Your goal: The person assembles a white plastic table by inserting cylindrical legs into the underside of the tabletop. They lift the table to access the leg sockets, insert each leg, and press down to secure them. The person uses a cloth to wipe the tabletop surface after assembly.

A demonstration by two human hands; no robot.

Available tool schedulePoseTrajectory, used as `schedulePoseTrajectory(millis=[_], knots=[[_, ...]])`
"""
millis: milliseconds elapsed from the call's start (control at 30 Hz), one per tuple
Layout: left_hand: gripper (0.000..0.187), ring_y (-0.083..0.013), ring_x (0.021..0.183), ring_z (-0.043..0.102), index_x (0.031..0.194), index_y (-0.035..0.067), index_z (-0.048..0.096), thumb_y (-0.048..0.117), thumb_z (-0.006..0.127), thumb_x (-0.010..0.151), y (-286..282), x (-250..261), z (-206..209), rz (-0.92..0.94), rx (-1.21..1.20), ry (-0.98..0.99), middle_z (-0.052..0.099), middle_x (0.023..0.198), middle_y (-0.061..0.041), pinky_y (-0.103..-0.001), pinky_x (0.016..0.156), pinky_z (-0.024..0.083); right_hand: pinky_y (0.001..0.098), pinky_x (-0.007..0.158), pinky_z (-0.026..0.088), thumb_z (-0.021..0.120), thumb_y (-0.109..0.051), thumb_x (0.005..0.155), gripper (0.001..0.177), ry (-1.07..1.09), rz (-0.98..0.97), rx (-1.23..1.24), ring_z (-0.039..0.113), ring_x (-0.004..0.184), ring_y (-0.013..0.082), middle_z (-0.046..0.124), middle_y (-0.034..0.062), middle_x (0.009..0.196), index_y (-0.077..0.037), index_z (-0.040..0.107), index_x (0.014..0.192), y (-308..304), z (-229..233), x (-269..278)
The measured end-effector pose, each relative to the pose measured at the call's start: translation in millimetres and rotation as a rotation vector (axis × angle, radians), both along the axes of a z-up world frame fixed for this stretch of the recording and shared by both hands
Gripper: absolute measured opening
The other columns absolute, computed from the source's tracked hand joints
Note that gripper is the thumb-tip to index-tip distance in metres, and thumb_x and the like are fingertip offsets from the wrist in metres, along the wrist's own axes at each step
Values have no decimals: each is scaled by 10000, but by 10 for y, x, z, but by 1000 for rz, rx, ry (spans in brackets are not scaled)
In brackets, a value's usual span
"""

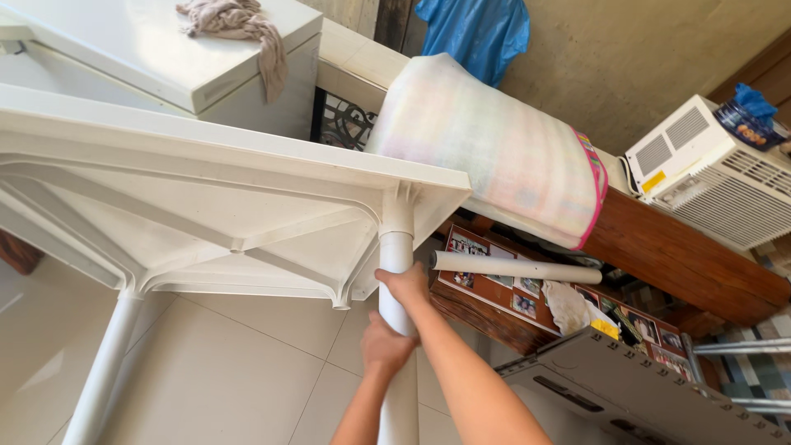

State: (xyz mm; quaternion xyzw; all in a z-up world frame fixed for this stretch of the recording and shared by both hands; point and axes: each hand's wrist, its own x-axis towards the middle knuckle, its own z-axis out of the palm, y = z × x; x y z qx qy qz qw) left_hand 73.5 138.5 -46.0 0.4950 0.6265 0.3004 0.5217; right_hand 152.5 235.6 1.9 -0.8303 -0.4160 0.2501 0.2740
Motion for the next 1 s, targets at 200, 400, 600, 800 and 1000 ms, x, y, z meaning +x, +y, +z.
schedulePoseTrajectory(millis=[200, 400, 600, 800, 1000], knots=[[676, -265, 943, 717, 1295, -9, 580, 294, 825, 742, 253, -61, -585, -74, -228, -884, 741, 1102, -137, -430, 818, 591, 507, 790, 628, 890, -376, 740, 981, -515, -140, -305, 710, 1017, 380, 622, 278, 1204, 80, 314, 1390, 120, 89, -514], [714, -312, 843, 711, 1257, -33, 586, 282, 817, 660, 234, -117, -577, -160, -247, -916, 729, 1008, -194, -459, 736, 601, 472, 806, 592, 929, -448, 705, 943, -388, 169, -108, 704, 967, 371, 651, 229, 1101, 42, 405, 1316, 27, 47, -57], [1037, -391, 967, 690, 1358, -34, 397, 397, 927, 579, -351, -45, 122, 132, 153, 77, 640, 1145, -246, -466, 805, 565, 431, 673, 626, 883, -434, 663, 697, 843, 121, -71, 736, 760, 264, 711, 159, 940, -27, 611, 1159, -286, 6, 203], [908, -429, 945, 694, 1301, -42, 375, 286, 873, 616, -497, 9, 415, 38, 64, 183, 658, 1061, -246, -484, 835, 577, 408, 534, 559, 848, -394, 703, 583, 745, 32, -44, 669, 627, 277, 697, 190, 794, 61, 662, 1016, -176, -100, 216], [791, -424, 897, 721, 1205, -43, 415, 237, 843, 602, -351, -145, 426, -14, 67, 51, 728, 950, -258, -465, 838, 587, 444, 593, 599, 858, -320, 678, 604, 559, 26, 55, 719, 690, 307, 718, 217, 878, 95, 642, 1058, -27, -137, 158]])
